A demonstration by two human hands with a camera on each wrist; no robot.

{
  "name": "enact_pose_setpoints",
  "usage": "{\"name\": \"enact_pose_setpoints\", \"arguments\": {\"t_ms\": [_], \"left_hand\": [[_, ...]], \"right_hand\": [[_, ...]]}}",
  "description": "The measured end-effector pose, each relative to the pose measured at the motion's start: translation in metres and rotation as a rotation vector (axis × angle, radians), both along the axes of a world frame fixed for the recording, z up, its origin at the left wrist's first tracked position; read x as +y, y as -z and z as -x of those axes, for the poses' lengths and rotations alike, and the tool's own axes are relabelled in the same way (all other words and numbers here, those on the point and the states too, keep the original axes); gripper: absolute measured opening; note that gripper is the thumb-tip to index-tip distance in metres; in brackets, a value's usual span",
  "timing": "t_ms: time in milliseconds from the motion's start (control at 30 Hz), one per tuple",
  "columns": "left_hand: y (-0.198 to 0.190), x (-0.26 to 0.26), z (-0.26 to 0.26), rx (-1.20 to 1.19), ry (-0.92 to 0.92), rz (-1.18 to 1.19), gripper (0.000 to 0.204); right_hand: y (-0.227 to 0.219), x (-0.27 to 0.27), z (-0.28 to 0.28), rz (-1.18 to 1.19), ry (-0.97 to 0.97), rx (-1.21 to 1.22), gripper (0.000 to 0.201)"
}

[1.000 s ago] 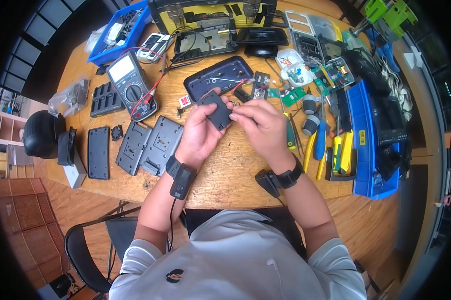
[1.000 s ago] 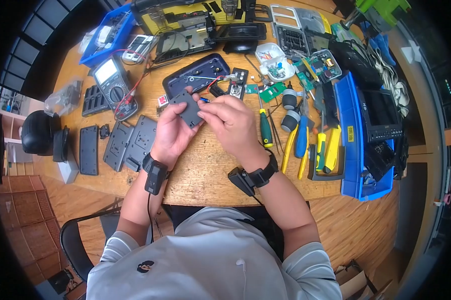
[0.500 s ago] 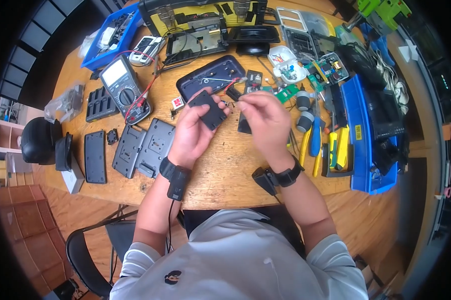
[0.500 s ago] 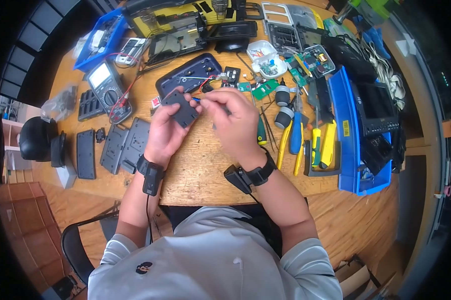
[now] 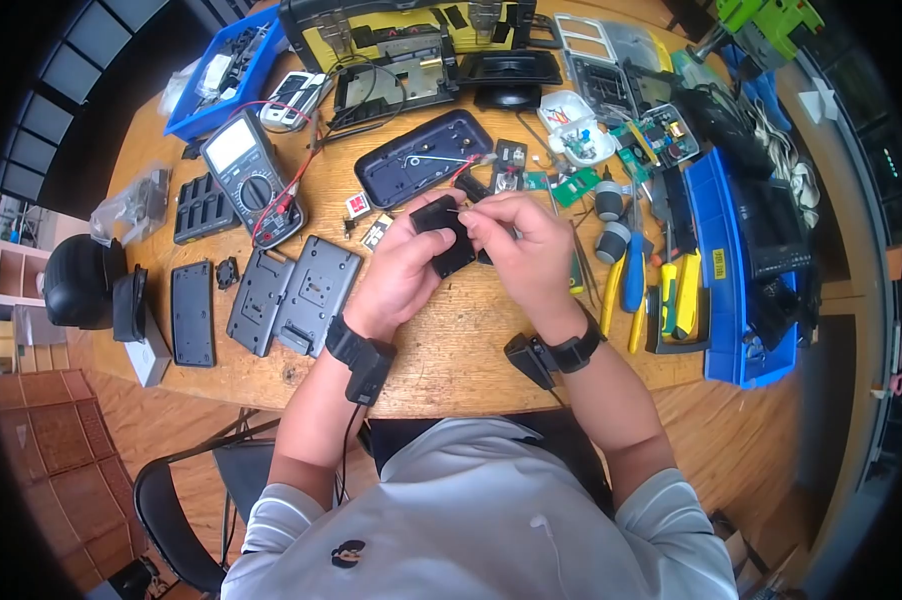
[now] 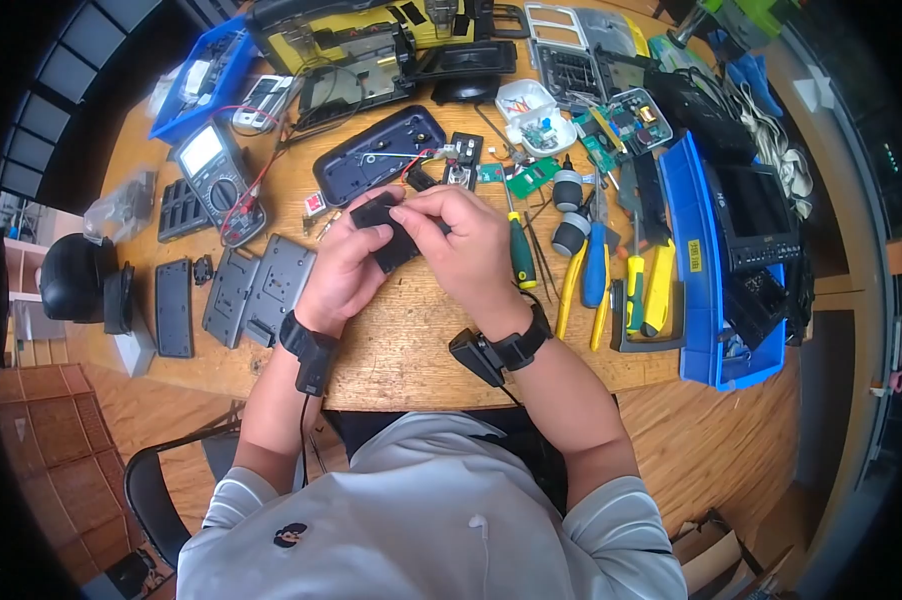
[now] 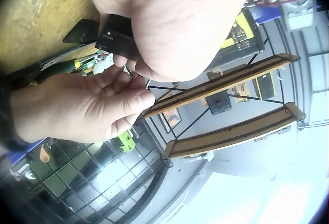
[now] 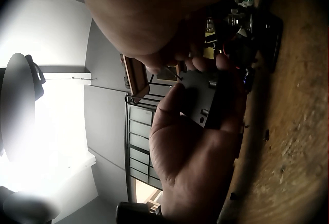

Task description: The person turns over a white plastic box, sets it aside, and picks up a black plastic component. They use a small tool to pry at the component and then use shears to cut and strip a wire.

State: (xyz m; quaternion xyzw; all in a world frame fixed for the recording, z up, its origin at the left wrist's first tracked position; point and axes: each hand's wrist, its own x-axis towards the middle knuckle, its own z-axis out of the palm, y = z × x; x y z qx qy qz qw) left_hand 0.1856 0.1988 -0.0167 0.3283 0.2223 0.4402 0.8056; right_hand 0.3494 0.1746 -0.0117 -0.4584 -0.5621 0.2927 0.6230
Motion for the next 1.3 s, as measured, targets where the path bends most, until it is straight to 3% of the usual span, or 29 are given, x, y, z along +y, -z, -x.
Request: {"name": "enact_pose_setpoints", "arguments": {"t_ms": [533,1033,1300], "left_hand": [[0.003,0.0,-0.003,0.083,-0.051,-0.043,0.042],[-0.002,0.0,-0.003,0.11,-0.016,-0.07,0.039],[0.002,0.001,-0.003,0.115,-0.002,-0.053,0.039]], "right_hand": [[-0.012,-0.001,-0.002,-0.326,0.09,-0.409,0.017],[-0.007,-0.002,0.0,-0.235,0.094,-0.343,0.017],[-0.013,-0.002,-0.003,-0.306,0.084,-0.428,0.018]]}}
